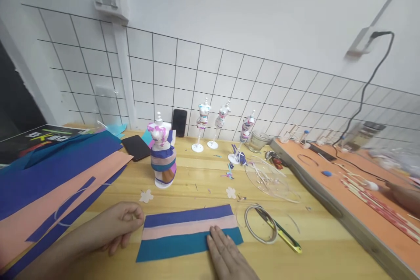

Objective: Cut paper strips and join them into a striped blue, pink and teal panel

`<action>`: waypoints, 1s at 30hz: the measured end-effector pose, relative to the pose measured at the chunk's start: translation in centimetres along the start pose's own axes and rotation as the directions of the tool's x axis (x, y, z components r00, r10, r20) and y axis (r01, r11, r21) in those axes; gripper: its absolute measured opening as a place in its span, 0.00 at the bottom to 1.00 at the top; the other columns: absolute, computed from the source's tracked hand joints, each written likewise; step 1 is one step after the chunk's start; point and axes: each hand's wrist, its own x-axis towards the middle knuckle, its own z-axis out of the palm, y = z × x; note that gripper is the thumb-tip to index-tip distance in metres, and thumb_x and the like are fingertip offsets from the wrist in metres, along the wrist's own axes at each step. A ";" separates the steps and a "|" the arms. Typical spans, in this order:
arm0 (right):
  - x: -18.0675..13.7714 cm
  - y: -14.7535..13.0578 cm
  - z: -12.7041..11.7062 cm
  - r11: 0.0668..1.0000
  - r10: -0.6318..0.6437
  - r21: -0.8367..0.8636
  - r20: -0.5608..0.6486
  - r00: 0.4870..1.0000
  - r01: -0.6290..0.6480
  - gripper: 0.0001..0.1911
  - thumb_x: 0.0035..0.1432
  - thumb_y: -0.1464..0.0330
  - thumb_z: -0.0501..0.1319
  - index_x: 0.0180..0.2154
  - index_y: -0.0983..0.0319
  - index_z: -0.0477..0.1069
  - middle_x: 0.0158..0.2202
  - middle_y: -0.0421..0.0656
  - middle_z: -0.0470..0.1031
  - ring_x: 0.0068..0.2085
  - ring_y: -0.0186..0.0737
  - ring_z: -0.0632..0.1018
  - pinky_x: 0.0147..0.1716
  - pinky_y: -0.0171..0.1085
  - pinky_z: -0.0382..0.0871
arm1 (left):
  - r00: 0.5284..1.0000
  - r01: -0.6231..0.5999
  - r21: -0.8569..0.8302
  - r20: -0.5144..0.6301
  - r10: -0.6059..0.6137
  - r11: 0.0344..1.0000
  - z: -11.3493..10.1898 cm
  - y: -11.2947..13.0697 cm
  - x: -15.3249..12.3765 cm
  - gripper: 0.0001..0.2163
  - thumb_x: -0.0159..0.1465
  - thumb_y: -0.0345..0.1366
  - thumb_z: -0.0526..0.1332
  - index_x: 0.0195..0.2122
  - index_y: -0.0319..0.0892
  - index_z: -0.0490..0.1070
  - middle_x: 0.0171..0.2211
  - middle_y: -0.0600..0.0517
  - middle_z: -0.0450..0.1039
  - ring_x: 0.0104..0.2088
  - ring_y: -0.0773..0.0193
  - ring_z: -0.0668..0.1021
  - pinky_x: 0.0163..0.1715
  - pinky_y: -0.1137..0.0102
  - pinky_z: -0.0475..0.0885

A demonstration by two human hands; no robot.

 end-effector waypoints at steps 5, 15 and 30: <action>-2.2 0.6 -1.0 0.976 0.166 -0.132 -0.047 0.985 -0.171 0.43 0.60 0.59 0.60 0.66 0.56 0.34 0.62 0.46 0.56 0.57 0.49 0.67 0.50 0.40 0.71 | 0.999 -0.021 0.055 -0.027 0.023 0.998 0.5 -0.1 0.3 0.13 0.58 0.48 0.52 0.32 0.42 0.62 0.16 0.58 0.67 0.11 0.72 0.64 0.11 0.77 0.49; -2.3 1.2 0.2 0.984 0.126 -0.119 -0.058 0.990 -0.132 0.40 0.61 0.59 0.59 0.66 0.56 0.38 0.62 0.44 0.57 0.58 0.47 0.67 0.54 0.38 0.66 | 0.909 -0.139 0.507 -0.277 0.313 0.851 1.5 1.6 0.2 0.11 0.59 0.41 0.54 0.34 0.41 0.72 0.37 0.47 0.72 0.41 0.53 0.74 0.40 0.64 0.65; -0.1 0.6 0.1 0.991 0.100 0.097 -0.115 0.988 -0.089 0.23 0.61 0.61 0.59 0.58 0.56 0.64 0.55 0.43 0.70 0.56 0.44 0.71 0.56 0.38 0.65 | 0.949 -0.240 0.173 -0.164 0.268 0.955 2.6 2.0 0.1 0.14 0.61 0.48 0.49 0.26 0.44 0.57 0.22 0.58 0.58 0.26 0.64 0.66 0.27 0.72 0.59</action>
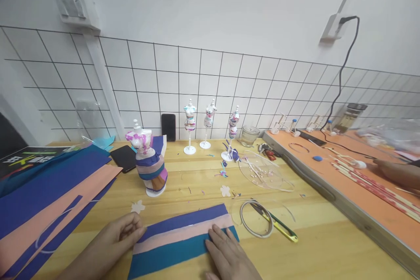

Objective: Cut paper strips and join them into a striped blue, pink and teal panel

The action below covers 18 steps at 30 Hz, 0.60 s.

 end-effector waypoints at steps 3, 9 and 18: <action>0.1 -0.4 -0.5 0.996 0.077 0.031 0.027 0.997 -0.078 0.21 0.61 0.62 0.59 0.55 0.55 0.68 0.55 0.42 0.71 0.55 0.44 0.72 0.55 0.38 0.66 | 0.999 0.019 -0.058 0.036 -0.017 0.998 0.5 -0.5 0.0 0.13 0.61 0.48 0.51 0.29 0.44 0.57 0.22 0.59 0.58 0.26 0.65 0.65 0.27 0.73 0.59; 0.2 -1.2 -1.3 0.989 0.140 0.052 0.021 0.990 -0.141 0.19 0.62 0.63 0.59 0.53 0.56 0.70 0.54 0.43 0.71 0.54 0.44 0.72 0.54 0.39 0.67 | 0.988 0.138 0.091 0.061 -0.144 0.986 0.7 -0.2 -0.6 0.30 0.52 0.39 0.61 0.56 0.42 0.55 0.33 0.56 0.66 0.28 0.65 0.71 0.28 0.73 0.64; 0.1 -1.3 -1.3 0.985 0.156 0.068 0.004 0.988 -0.156 0.18 0.61 0.63 0.59 0.53 0.57 0.70 0.55 0.43 0.71 0.55 0.44 0.72 0.54 0.39 0.67 | 0.997 -0.005 0.412 0.076 -0.029 0.911 0.9 0.8 -0.8 0.07 0.58 0.36 0.54 0.31 0.42 0.70 0.32 0.51 0.71 0.36 0.58 0.72 0.35 0.68 0.63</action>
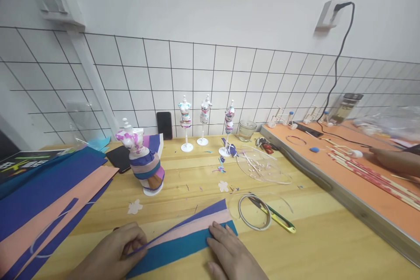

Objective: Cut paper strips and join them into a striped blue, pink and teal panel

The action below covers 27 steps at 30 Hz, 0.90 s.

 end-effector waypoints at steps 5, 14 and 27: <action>0.3 -0.5 -0.5 0.997 -0.019 -0.071 0.019 1.000 0.020 0.17 0.61 0.63 0.59 0.49 0.61 0.74 0.53 0.48 0.72 0.53 0.46 0.73 0.51 0.38 0.70 | 1.000 -0.026 0.033 -0.013 0.027 0.999 0.2 -0.4 0.0 0.08 0.60 0.35 0.53 0.26 0.42 0.65 0.32 0.51 0.70 0.35 0.59 0.72 0.35 0.69 0.62; 0.4 -0.9 -0.9 0.982 -0.058 -0.179 0.012 0.998 0.059 0.17 0.62 0.62 0.56 0.47 0.64 0.75 0.51 0.52 0.74 0.50 0.49 0.76 0.47 0.39 0.73 | 1.000 0.020 -0.030 0.012 -0.020 0.999 -0.5 -0.1 0.1 0.06 0.55 0.34 0.55 0.27 0.42 0.71 0.26 0.54 0.71 0.30 0.62 0.72 0.28 0.72 0.61; 0.9 -1.1 -1.1 0.997 0.068 0.018 0.069 0.995 -0.069 0.14 0.62 0.63 0.57 0.48 0.57 0.73 0.46 0.45 0.78 0.45 0.42 0.79 0.44 0.33 0.76 | 0.999 -0.036 0.037 0.002 0.036 0.999 -0.1 -1.2 -0.1 0.13 0.45 0.20 0.47 0.25 0.42 0.65 0.29 0.54 0.71 0.33 0.62 0.71 0.31 0.71 0.60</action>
